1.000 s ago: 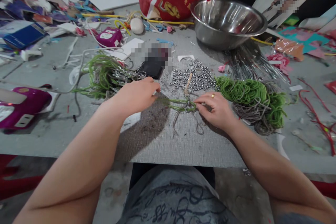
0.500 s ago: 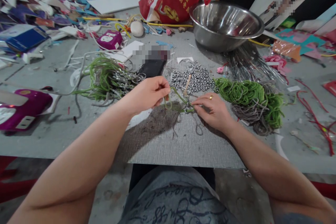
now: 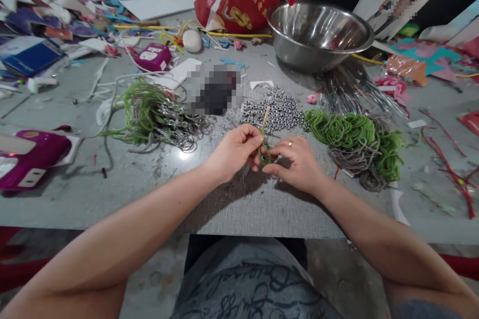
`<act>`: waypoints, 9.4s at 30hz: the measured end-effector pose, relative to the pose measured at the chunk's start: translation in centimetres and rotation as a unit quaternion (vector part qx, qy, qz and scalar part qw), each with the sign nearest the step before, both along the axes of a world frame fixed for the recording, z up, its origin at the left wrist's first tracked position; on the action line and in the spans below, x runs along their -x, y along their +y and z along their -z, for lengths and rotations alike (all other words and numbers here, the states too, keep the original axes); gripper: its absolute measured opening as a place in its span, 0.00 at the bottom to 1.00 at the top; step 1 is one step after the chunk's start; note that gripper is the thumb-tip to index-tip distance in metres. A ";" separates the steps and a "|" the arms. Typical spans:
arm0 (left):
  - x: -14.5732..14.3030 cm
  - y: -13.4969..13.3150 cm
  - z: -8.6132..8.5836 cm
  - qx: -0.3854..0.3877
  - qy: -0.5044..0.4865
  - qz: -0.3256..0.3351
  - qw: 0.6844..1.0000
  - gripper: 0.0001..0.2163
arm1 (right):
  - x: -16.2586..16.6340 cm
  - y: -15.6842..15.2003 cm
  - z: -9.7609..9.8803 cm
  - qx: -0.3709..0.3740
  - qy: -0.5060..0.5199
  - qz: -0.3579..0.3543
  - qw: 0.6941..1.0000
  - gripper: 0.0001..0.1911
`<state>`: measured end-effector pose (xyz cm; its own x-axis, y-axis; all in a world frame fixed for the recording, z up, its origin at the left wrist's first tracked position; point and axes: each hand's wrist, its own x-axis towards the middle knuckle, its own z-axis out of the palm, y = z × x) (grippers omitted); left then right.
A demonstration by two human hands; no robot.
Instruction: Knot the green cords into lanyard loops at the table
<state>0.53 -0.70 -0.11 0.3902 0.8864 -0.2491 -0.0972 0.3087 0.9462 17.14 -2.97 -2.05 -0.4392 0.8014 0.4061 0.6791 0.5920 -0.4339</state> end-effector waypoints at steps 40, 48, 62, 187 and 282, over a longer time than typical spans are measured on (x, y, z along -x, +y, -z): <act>1.7 0.3 1.3 -0.539 0.346 0.124 0.758 0.10 | -1.1 0.3 -0.2 0.004 0.012 0.002 1.000 0.12; 2.0 1.9 2.4 -0.471 0.324 0.131 0.810 0.07 | -1.0 0.9 0.5 0.013 -0.061 -0.015 0.998 0.13; 2.0 2.1 2.8 -0.462 0.345 0.143 0.805 0.08 | -0.5 0.8 0.5 0.085 -0.113 -0.012 0.990 0.08; 1.2 0.8 2.2 -0.410 0.448 0.169 0.777 0.09 | -3.6 2.1 -1.3 0.060 -0.180 0.315 0.930 0.04; 1.0 1.1 3.0 -0.391 0.425 0.148 0.803 0.08 | -2.3 1.1 -0.2 0.083 -0.240 0.042 0.966 0.37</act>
